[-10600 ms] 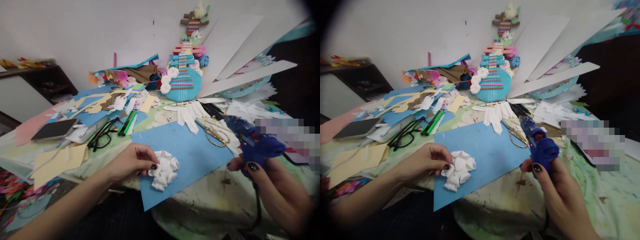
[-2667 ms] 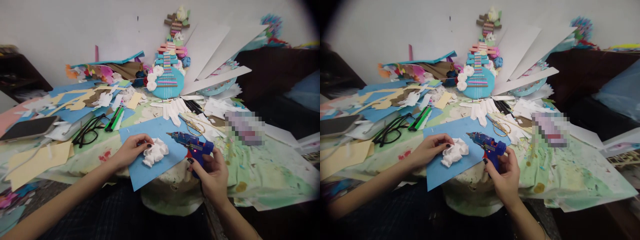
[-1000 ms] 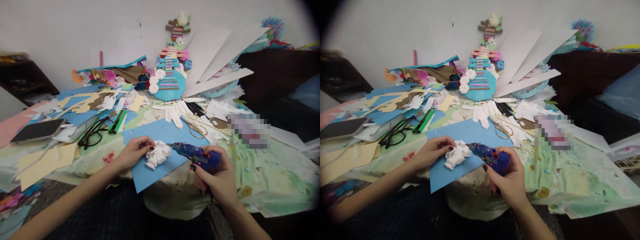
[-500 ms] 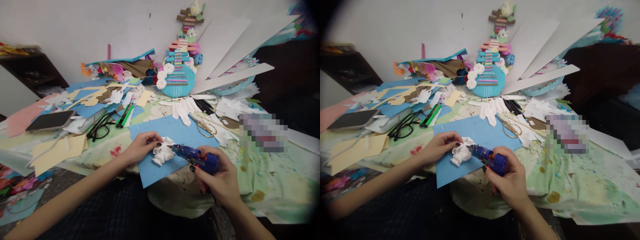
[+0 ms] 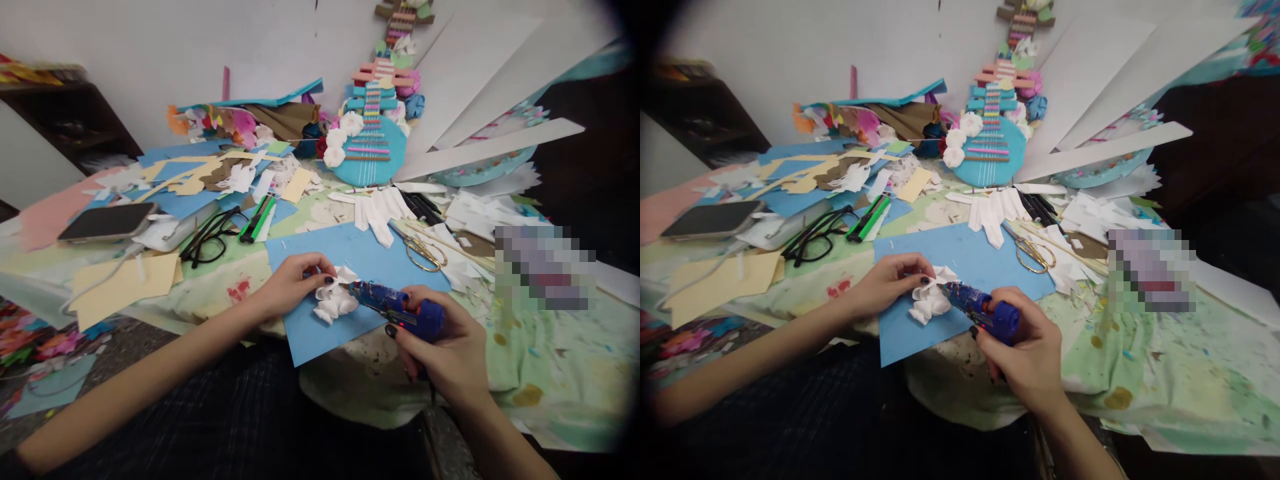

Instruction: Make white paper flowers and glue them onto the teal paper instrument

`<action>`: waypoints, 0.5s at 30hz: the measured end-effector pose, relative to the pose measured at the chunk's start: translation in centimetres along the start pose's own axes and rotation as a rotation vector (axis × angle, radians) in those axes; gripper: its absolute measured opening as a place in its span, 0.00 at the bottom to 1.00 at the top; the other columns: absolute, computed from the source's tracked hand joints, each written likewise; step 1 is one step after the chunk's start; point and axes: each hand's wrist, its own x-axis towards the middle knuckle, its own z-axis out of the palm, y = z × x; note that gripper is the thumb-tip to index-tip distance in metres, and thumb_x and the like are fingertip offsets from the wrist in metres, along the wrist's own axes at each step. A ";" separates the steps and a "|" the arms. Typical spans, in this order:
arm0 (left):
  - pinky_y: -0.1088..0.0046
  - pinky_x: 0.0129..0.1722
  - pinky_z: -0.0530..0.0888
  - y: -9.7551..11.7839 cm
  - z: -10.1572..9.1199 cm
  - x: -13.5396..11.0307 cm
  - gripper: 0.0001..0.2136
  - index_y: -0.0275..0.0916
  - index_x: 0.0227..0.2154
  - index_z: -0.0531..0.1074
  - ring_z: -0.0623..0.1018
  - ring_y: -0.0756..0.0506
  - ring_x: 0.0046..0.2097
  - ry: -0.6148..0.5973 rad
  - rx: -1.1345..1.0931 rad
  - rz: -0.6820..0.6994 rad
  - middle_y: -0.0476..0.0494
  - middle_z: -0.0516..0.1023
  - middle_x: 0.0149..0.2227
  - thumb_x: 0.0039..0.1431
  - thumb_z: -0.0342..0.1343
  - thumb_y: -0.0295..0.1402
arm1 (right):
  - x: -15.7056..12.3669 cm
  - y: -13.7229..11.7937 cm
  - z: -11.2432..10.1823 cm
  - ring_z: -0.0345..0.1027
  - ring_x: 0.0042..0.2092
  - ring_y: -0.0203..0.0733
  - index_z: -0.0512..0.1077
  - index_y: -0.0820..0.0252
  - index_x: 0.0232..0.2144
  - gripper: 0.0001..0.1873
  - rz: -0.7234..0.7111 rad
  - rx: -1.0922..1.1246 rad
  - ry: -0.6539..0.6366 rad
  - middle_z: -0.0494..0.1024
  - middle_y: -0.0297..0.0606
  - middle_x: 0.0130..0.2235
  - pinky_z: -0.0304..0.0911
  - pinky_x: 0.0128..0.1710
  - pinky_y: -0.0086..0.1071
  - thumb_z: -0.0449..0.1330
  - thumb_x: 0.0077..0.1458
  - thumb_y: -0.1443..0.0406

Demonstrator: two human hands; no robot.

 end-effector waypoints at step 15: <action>0.74 0.30 0.65 -0.3 0.0 0.1 0.04 0.37 0.30 0.73 0.70 0.50 0.32 -0.004 -0.009 -0.005 0.47 0.75 0.31 0.55 0.54 0.28 | -0.1 -0.3 0.3 0.59 0.15 0.24 0.72 0.55 0.29 0.13 -0.030 -0.036 0.002 0.69 0.35 0.40 0.58 0.05 0.22 0.65 0.41 0.75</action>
